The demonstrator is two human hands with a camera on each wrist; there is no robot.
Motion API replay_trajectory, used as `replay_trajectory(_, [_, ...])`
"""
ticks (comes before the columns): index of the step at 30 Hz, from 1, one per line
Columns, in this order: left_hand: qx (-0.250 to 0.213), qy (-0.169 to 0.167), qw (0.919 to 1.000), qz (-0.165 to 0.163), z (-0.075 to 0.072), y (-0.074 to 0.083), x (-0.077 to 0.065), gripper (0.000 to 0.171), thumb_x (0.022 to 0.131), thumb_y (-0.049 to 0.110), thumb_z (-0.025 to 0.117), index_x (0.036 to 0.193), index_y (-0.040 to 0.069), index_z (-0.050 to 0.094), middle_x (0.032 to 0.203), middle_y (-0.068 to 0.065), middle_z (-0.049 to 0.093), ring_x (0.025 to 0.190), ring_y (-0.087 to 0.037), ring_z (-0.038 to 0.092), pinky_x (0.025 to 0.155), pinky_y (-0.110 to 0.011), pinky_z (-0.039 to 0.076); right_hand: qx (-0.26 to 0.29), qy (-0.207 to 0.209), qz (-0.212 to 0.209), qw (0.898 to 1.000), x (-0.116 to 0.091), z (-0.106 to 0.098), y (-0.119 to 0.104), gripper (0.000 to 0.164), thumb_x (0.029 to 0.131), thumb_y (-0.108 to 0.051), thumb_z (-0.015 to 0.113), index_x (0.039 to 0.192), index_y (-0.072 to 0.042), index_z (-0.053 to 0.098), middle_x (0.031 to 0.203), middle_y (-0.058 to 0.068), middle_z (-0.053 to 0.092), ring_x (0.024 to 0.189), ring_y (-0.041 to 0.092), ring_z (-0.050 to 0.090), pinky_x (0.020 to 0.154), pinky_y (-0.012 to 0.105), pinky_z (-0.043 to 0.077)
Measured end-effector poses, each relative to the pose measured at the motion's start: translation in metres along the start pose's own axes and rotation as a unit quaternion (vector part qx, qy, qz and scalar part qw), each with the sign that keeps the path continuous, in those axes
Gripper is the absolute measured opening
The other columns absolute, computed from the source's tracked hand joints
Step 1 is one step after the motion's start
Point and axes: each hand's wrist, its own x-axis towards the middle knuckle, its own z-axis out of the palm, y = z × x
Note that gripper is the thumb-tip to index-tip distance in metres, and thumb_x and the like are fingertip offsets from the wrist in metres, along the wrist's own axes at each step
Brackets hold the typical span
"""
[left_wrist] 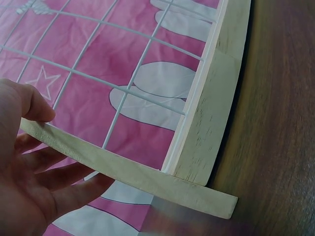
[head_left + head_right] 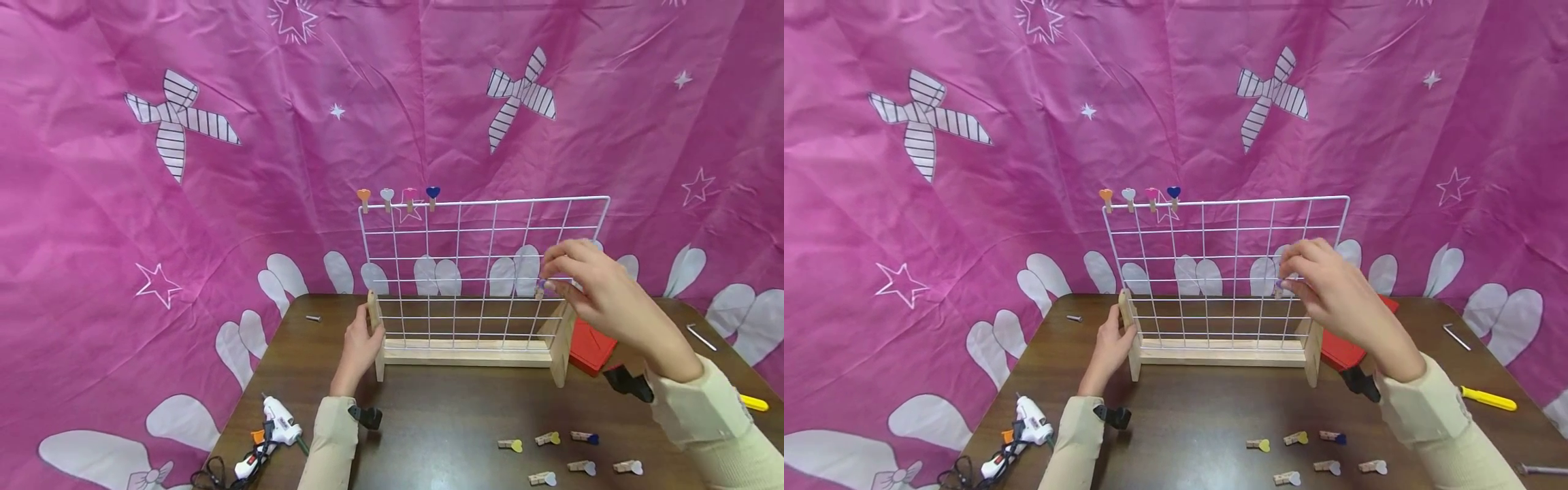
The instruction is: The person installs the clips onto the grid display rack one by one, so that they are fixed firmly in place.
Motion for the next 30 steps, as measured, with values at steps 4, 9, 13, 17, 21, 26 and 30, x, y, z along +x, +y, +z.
replay_trajectory(4, [0.001, 0.002, 0.9999, 0.010, 0.002, -0.002, 0.001, 0.048, 0.087, 0.015, 0.056, 0.132, 0.010, 0.040, 0.119, -0.017, 0.057, 0.106, -0.028, 0.057, 0.083, -0.046, 0.049, -0.004, -0.004, -0.010, 1.000, 0.042, -0.008, -0.003, 0.023, 0.070, 0.009, 0.070, 0.082, -0.010, 0.063, 0.097, -0.001, 0.056, 0.095, 0.018, 0.046, 0.073, 0.030, 0.037])
replay_trajectory(9, [-0.004, -0.003, 1.0000, 0.008, 0.002, 0.000, -0.001, 0.049, 0.087, 0.016, 0.056, 0.133, 0.010, 0.039, 0.121, -0.018, 0.055, 0.108, -0.029, 0.056, 0.083, -0.047, 0.048, 0.007, -0.017, -0.032, 0.999, 0.095, -0.016, -0.005, 0.021, 0.071, 0.010, 0.068, 0.078, -0.009, 0.063, 0.096, 0.002, 0.058, 0.094, 0.020, 0.047, 0.073, 0.035, 0.039])
replay_trajectory(13, [-0.003, 0.001, 1.0000, 0.006, 0.001, 0.000, -0.002, 0.048, 0.087, 0.016, 0.057, 0.132, 0.011, 0.040, 0.120, -0.017, 0.056, 0.108, -0.029, 0.056, 0.084, -0.048, 0.048, 0.007, -0.026, -0.024, 0.999, 0.130, -0.016, -0.005, 0.020, 0.072, 0.012, 0.066, 0.075, -0.008, 0.062, 0.100, 0.004, 0.059, 0.097, 0.023, 0.046, 0.075, 0.039, 0.040])
replay_trajectory(17, [-0.003, 0.007, 0.9999, 0.008, -0.001, 0.000, -0.002, 0.047, 0.087, 0.015, 0.057, 0.131, 0.011, 0.041, 0.119, -0.016, 0.057, 0.107, -0.029, 0.056, 0.085, -0.048, 0.047, 0.003, -0.051, -0.002, 0.999, 0.151, -0.008, 0.000, 0.016, 0.075, 0.009, 0.065, 0.073, -0.006, 0.062, 0.106, 0.005, 0.057, 0.102, 0.025, 0.043, 0.080, 0.041, 0.041])
replay_trajectory(21, [-0.002, 0.006, 1.0000, 0.006, -0.001, 0.000, -0.001, 0.048, 0.087, 0.017, 0.056, 0.132, 0.013, 0.041, 0.121, -0.015, 0.056, 0.109, -0.028, 0.055, 0.084, -0.049, 0.048, -0.008, -0.066, 0.018, 0.998, 0.162, 0.000, 0.003, 0.012, 0.077, 0.004, 0.066, 0.074, -0.006, 0.063, 0.108, 0.005, 0.056, 0.103, 0.025, 0.040, 0.079, 0.043, 0.041])
replay_trajectory(26, [0.001, -0.004, 1.0000, -0.006, -0.001, 0.000, -0.002, 0.049, 0.087, 0.019, 0.054, 0.134, 0.015, 0.039, 0.125, -0.016, 0.054, 0.111, -0.027, 0.054, 0.085, -0.050, 0.047, -0.014, -0.070, 0.037, 0.997, 0.167, 0.007, 0.008, 0.011, 0.077, 0.005, 0.065, 0.074, -0.005, 0.063, 0.105, 0.007, 0.056, 0.100, 0.025, 0.039, 0.079, 0.042, 0.040])
replay_trajectory(30, [-0.003, -0.010, 0.9998, -0.014, -0.002, 0.001, -0.003, 0.049, 0.088, 0.019, 0.054, 0.135, 0.016, 0.038, 0.125, -0.016, 0.053, 0.110, -0.028, 0.054, 0.083, -0.051, 0.048, -0.003, -0.086, 0.065, 0.994, 0.167, 0.010, 0.011, 0.008, 0.079, 0.002, 0.064, 0.076, -0.006, 0.063, 0.102, 0.006, 0.055, 0.098, 0.025, 0.040, 0.080, 0.041, 0.038])
